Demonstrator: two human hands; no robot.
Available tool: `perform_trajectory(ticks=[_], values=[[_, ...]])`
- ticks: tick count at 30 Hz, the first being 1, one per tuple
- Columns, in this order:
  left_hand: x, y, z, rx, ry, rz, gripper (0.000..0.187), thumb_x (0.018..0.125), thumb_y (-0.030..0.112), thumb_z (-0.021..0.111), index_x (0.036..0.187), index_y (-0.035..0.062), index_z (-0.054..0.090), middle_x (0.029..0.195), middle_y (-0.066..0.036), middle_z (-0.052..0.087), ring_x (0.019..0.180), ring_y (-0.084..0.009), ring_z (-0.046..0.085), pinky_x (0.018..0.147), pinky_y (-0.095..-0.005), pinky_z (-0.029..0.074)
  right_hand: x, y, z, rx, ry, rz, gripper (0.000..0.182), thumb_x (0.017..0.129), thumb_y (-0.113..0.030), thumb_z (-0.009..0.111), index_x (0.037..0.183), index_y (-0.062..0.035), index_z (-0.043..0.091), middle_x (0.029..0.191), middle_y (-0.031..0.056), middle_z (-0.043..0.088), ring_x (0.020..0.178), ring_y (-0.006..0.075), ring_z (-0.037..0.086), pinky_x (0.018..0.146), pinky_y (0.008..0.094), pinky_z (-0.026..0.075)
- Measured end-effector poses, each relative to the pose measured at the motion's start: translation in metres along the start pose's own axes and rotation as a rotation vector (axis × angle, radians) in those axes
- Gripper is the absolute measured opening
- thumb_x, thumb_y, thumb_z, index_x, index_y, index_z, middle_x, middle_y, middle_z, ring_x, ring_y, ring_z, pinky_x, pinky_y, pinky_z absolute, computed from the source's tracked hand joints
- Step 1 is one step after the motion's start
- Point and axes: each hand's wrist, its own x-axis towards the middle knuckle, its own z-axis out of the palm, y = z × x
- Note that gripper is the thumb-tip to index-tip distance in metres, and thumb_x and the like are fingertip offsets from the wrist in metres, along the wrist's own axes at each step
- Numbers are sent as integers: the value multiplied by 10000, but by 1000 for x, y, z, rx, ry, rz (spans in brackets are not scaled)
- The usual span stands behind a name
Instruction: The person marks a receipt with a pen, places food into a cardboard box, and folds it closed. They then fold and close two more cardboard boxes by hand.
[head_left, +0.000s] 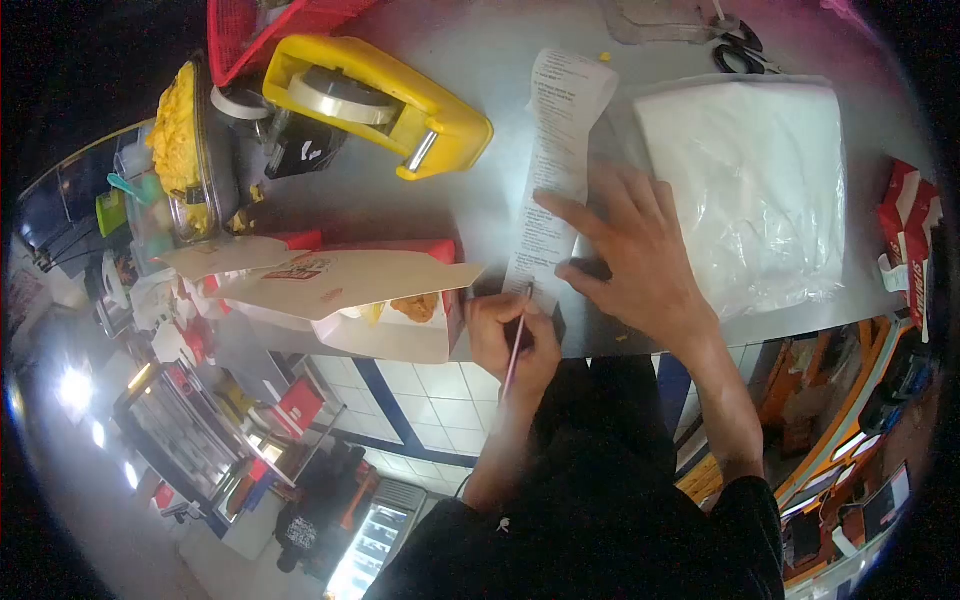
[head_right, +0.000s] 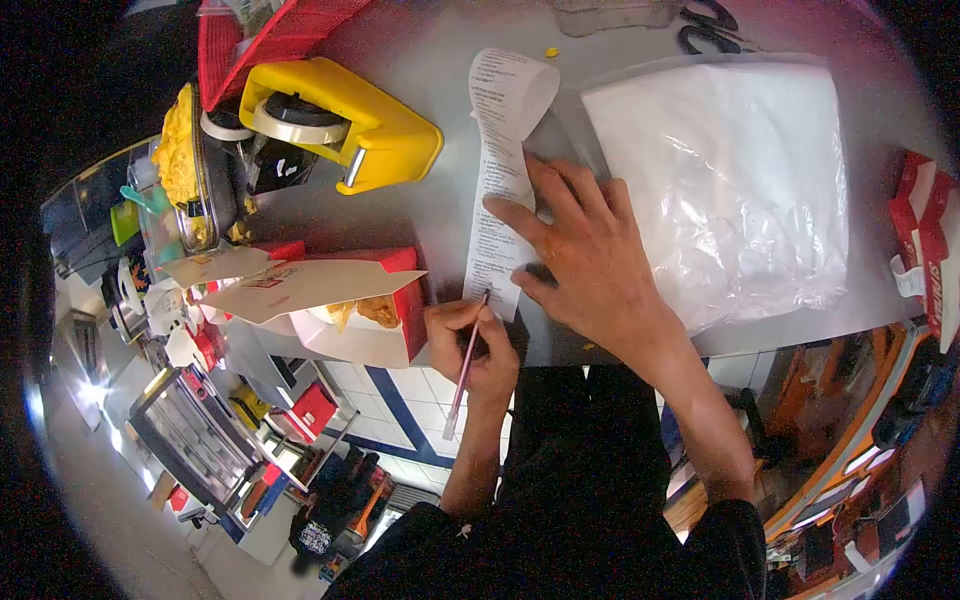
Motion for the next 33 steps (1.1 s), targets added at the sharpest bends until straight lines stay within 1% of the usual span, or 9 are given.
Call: perform_trajectory(ticks=[5,9,11,13,18,21,27,31,33], values=[[-11,-2,0,-82,31,-97,130,938,82,635,876,8,548,867,-131,578,744,-235,580,674,-336,476,0,0,-1,-3,-12,3,673,701,-225,827,1336,-208,607,1388,142,495,1291,333,444,1028,476,371],[0,-3,0,35,-63,64,114,908,51,639,868,9,540,858,-123,570,744,-240,577,681,-342,477,0,1,0,-14,-18,-3,647,694,-224,825,1307,-168,624,1435,131,486,1315,308,433,1024,464,376],[-1,4,1,1,-8,-77,109,891,39,639,865,9,538,850,-124,568,747,-252,582,702,-346,481,0,0,1,-18,-9,-4,661,705,-218,820,1331,-207,608,1383,139,499,1280,331,451,1029,477,372],[-5,0,3,19,38,-58,114,890,43,640,859,10,535,848,-130,569,746,-261,581,716,-349,483,-1,1,0,-27,-1,1,679,716,-212,815,1356,-245,592,1331,147,512,1245,355,469,1035,490,367],[-6,-7,-2,7,-14,88,142,904,72,641,850,15,523,829,-119,569,742,-237,569,701,-335,475,0,-1,-2,-30,-52,15,656,709,-223,813,1331,-174,611,1447,136,475,1324,316,425,1046,472,361],[-12,-4,-3,-50,80,-102,156,908,89,649,848,16,524,816,-111,569,744,-229,571,692,-333,472,-1,0,0,-14,-1,3,686,714,-217,819,1361,-242,592,1340,152,510,1277,363,451,1065,490,357],[-8,-10,-5,46,-68,90,103,889,30,637,878,16,535,853,-136,581,737,-239,589,669,-328,490,-1,1,1,-14,-14,6,694,714,-228,829,1366,-242,594,1338,158,513,1297,368,443,1074,492,351],[-13,-9,-2,-16,58,-96,124,861,35,665,864,26,541,828,-133,584,737,-272,594,674,-346,487,-3,0,0,-21,2,3,690,711,-232,831,1360,-240,597,1333,157,515,1297,366,443,1073,493,353],[-13,-3,-1,-7,-13,-40,117,860,19,656,861,23,539,833,-137,585,730,-271,592,669,-347,488,0,-1,-1,-19,-22,4,652,706,-221,826,1320,-175,612,1450,139,474,1333,315,420,1057,482,361]])
